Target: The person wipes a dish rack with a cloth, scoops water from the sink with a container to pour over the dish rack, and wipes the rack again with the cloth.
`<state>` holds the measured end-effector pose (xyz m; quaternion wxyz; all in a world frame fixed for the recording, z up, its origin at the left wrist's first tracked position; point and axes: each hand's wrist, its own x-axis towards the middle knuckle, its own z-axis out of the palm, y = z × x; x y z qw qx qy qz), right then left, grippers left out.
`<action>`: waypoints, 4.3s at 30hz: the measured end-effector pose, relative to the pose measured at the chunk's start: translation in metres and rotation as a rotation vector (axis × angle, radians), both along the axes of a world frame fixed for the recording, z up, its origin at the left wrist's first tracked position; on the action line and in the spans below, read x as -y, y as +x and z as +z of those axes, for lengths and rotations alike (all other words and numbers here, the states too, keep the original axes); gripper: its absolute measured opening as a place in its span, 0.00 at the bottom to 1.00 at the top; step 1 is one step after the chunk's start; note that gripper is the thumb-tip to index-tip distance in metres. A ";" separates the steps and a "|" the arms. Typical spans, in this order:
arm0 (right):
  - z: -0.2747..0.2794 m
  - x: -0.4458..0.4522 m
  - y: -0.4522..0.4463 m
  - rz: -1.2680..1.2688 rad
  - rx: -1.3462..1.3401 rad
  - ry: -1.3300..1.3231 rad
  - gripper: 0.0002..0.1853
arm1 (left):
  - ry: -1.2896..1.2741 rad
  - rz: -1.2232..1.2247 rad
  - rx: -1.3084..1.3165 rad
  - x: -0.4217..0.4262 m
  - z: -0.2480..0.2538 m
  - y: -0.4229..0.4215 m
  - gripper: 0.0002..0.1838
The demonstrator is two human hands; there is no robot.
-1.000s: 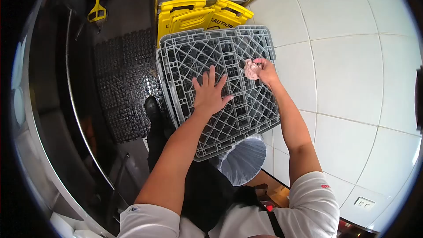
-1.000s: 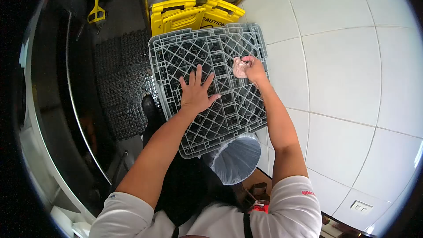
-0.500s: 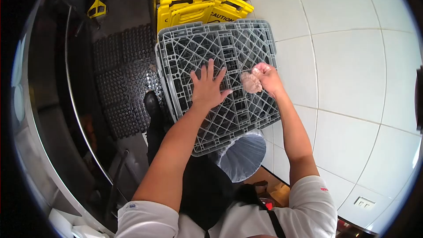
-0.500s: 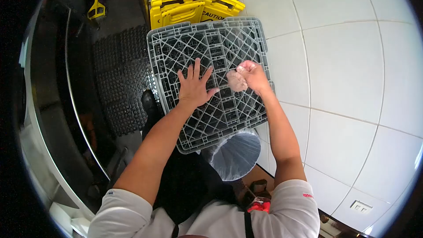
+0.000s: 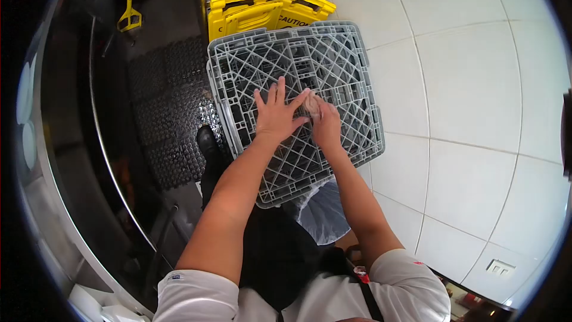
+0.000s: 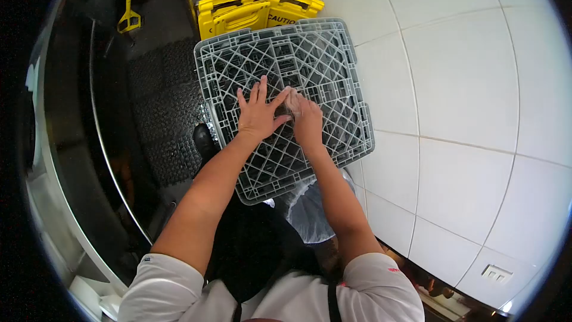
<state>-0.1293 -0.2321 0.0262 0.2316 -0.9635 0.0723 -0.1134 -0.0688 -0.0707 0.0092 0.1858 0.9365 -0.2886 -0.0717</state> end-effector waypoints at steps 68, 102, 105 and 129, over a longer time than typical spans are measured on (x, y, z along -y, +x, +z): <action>0.036 0.095 -0.021 -0.358 -1.031 1.400 0.11 | 0.045 -0.061 -0.104 0.002 0.003 0.010 0.26; -0.043 0.103 0.136 0.289 0.000 -0.386 0.05 | -0.020 0.004 -0.148 0.003 0.002 0.009 0.28; -0.037 0.110 0.129 0.266 0.058 -0.043 0.06 | -0.037 0.010 -0.130 0.002 -0.001 0.008 0.28; -0.043 0.099 0.151 0.267 -0.115 -0.480 0.04 | -0.072 0.025 -0.116 0.004 -0.007 0.006 0.29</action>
